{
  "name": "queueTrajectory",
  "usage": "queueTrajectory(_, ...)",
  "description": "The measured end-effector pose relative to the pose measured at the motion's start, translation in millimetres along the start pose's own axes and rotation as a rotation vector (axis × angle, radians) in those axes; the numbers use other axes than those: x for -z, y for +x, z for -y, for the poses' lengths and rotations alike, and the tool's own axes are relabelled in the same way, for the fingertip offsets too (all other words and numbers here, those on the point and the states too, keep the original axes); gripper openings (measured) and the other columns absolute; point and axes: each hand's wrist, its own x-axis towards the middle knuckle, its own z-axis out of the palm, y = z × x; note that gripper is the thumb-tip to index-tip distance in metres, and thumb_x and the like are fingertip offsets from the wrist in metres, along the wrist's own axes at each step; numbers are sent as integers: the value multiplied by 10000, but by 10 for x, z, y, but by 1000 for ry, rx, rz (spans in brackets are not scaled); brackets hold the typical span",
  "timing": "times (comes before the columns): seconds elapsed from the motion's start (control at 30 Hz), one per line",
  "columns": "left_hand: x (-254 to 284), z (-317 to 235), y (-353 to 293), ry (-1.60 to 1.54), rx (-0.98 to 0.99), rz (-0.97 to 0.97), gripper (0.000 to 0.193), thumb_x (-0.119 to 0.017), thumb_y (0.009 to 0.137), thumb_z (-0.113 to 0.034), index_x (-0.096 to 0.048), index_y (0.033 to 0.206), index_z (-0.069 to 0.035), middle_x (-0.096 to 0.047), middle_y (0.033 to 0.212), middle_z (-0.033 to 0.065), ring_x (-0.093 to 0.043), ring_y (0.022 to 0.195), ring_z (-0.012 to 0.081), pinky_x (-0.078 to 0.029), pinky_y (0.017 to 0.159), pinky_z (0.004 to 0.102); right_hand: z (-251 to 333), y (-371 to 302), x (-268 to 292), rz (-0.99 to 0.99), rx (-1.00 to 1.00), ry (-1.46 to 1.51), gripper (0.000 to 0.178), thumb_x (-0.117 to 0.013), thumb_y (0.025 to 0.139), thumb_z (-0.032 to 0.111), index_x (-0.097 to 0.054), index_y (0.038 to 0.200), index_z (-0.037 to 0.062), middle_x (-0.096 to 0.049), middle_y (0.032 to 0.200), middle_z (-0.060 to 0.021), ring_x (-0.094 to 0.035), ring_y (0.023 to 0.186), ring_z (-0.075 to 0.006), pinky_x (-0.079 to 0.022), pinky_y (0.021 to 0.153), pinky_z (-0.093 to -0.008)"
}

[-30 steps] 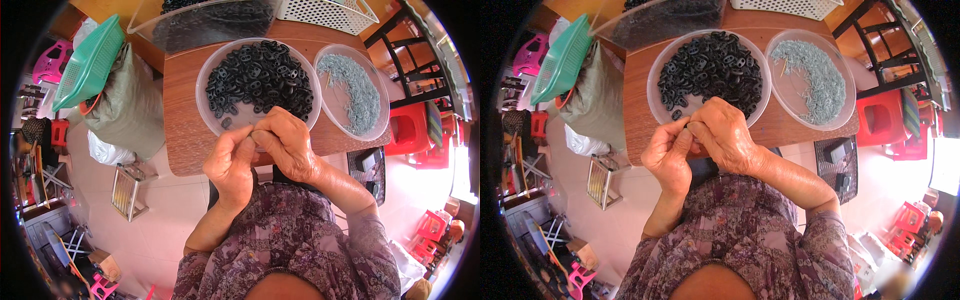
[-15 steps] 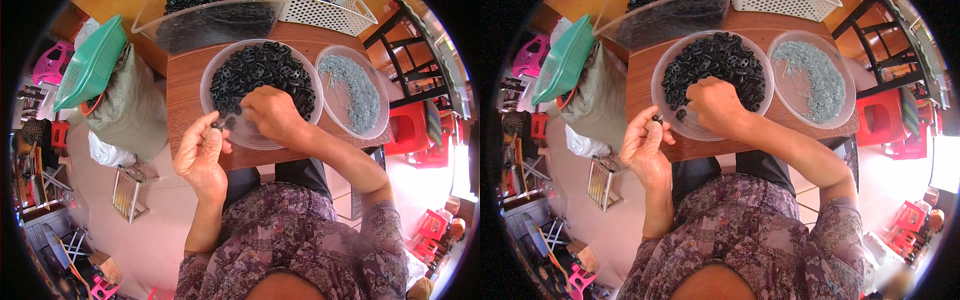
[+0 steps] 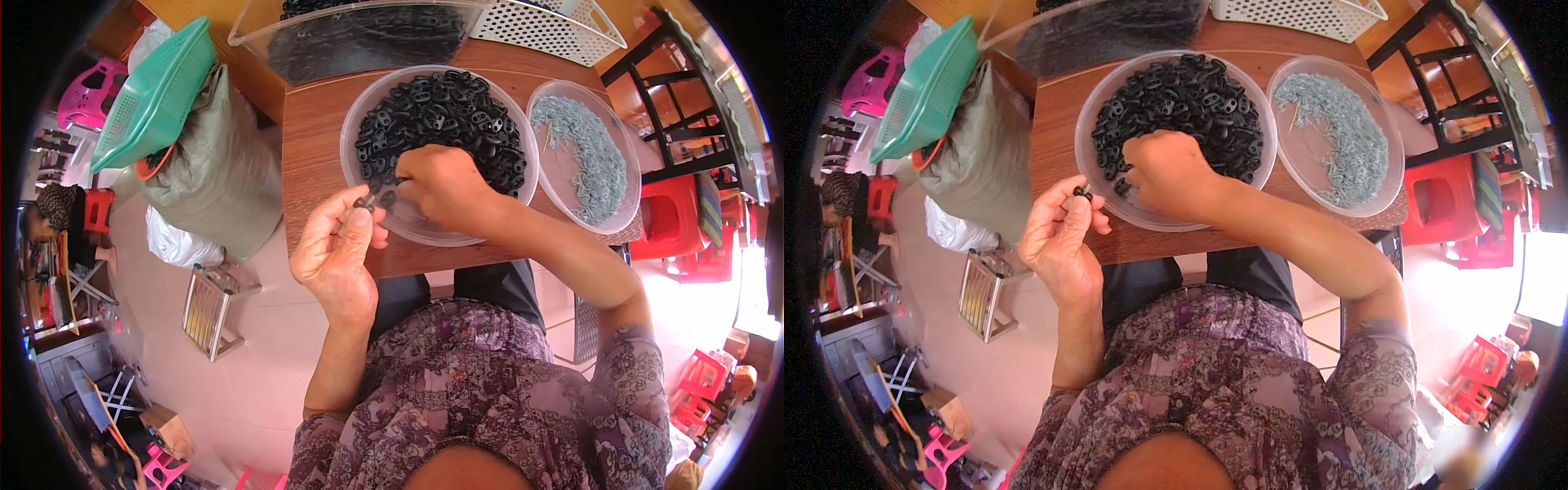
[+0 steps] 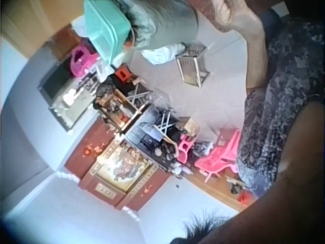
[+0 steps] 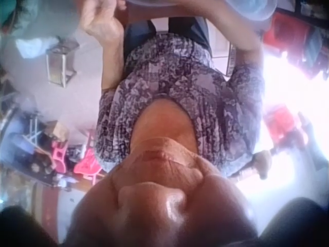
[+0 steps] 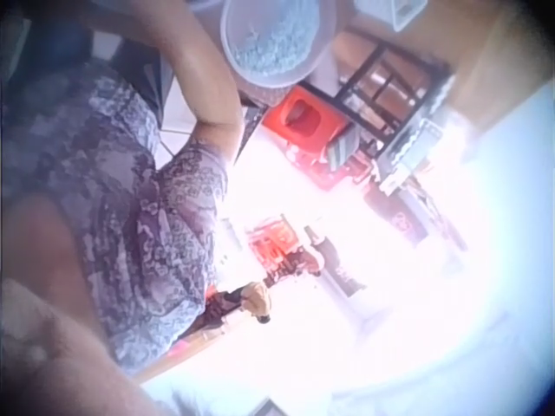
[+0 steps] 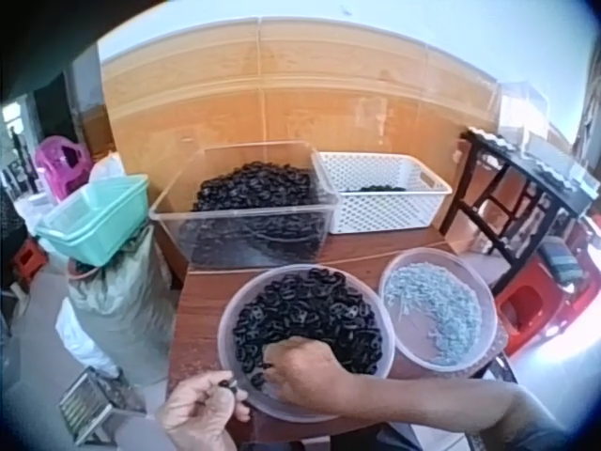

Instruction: The person assembles plastic cord locks by picking springs and plastic stopper parts from trays and inserting the springs into the plastic components by hand.

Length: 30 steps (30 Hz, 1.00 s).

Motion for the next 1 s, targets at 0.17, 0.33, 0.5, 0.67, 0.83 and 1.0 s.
queueTrajectory(0.17,-61,-32,6,-30,57,11,216,-611,829,-42,-580,1009,73,-626,763,120,-551,569,111,-466,547,207,32,-193,289,48,-263,751,92,-608,769,69,-625,824,-3,-624,731,-49,-567,655,-116,-446,573,-262)
queueTrajectory(0.33,-176,-41,-18,-72,117,61,207,-606,832,-40,-572,1004,70,-628,761,123,-555,568,114,-468,547,210,36,-361,390,81,-523,1208,98,-604,802,48,-632,879,-6,-625,764,-25,-523,652,-57,-414,570,-192)
queueTrajectory(0.5,-265,-32,-46,-95,123,95,198,-602,836,-42,-573,999,67,-628,764,115,-555,575,108,-462,548,204,38,-420,401,27,-545,1368,129,-619,812,82,-632,902,-10,-620,763,-28,-528,653,-64,-417,570,-190)
queueTrajectory(0.67,-313,-42,-78,-33,126,114,206,-591,841,-39,-575,1022,61,-621,764,93,-555,584,98,-451,548,193,31,-443,416,27,-550,1390,147,-620,821,97,-631,922,-9,-623,784,-41,-536,658,-67,-418,568,-190)
queueTrajectory(0.83,-334,-21,-118,55,95,117,218,-582,840,-29,-581,1045,46,-611,752,70,-550,585,87,-443,538,184,32,-453,423,-13,-579,1384,198,-618,824,95,-620,987,-16,-627,801,-43,-571,695,-80,-417,568,-187)
queueTrajectory(1.0,-360,-53,-140,64,157,154,191,-575,832,-13,-586,1015,40,-603,748,59,-551,585,82,-441,529,179,49,-456,447,-61,-558,1372,207,-624,806,111,-638,978,-4,-627,760,-37,-547,658,-71,-409,550,-189)
